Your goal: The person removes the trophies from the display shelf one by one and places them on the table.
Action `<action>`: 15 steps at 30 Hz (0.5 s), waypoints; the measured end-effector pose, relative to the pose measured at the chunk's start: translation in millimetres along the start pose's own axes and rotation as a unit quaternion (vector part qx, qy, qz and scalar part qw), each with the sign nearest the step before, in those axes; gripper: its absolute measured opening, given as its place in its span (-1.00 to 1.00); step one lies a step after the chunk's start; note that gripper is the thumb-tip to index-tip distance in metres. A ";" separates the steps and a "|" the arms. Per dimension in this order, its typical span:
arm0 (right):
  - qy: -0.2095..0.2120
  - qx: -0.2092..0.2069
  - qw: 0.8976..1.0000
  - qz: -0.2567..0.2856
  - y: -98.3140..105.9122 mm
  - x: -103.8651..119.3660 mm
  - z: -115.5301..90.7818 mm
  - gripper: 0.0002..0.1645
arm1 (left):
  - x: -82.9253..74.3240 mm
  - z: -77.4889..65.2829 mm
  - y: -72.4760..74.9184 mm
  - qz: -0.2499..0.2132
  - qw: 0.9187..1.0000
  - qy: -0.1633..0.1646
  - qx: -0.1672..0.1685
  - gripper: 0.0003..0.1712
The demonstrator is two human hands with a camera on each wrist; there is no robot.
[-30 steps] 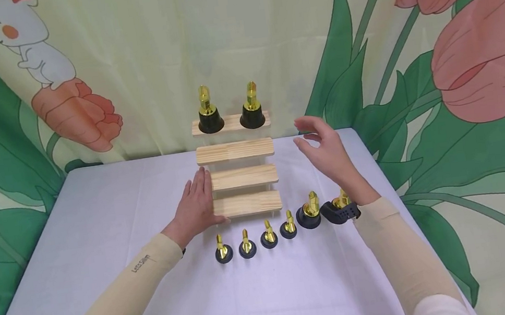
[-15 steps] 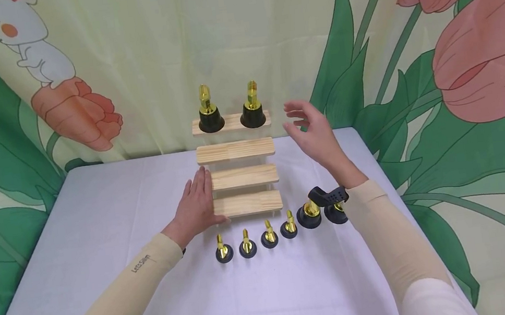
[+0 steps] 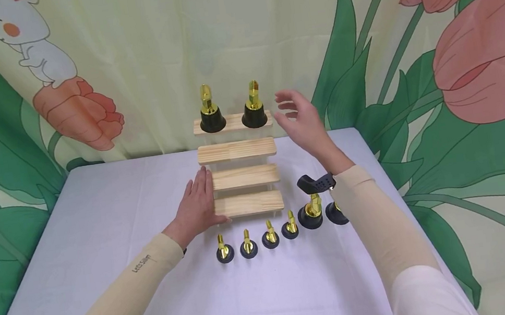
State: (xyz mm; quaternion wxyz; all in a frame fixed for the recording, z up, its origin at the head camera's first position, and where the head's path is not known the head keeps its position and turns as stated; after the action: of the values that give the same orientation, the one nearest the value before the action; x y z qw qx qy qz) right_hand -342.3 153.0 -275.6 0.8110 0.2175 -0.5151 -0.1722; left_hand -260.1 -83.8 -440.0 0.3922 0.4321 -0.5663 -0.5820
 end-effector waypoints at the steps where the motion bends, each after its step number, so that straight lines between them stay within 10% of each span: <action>1: -0.001 0.001 1.000 -0.001 -1.0 -0.1 1.8 -0.47 | 0.2 0.0 -0.1 0.000 1.000 0.001 0.000 0.62; 15: -0.021 0.007 1.000 -0.005 -14.3 8.2 31.1 -0.38 | -0.8 -1.2 1.4 0.003 1.000 0.000 -0.005 0.61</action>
State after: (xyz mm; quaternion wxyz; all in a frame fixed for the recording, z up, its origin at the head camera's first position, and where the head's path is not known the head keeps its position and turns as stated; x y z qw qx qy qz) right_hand -368.1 131.3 -265.3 0.7979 0.2218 -0.5318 -0.1769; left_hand -258.8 -83.5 -438.5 0.3960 0.4285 -0.5650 -0.5835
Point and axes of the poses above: each hand's wrist, its own z-axis towards the middle knuckle, its own y-axis out of the back of the hand, x = y × z, the point moved 9 cm from there along z, towards the middle knuckle, and after that the axes turned 1 degree about -z, right-handed, at the moved point
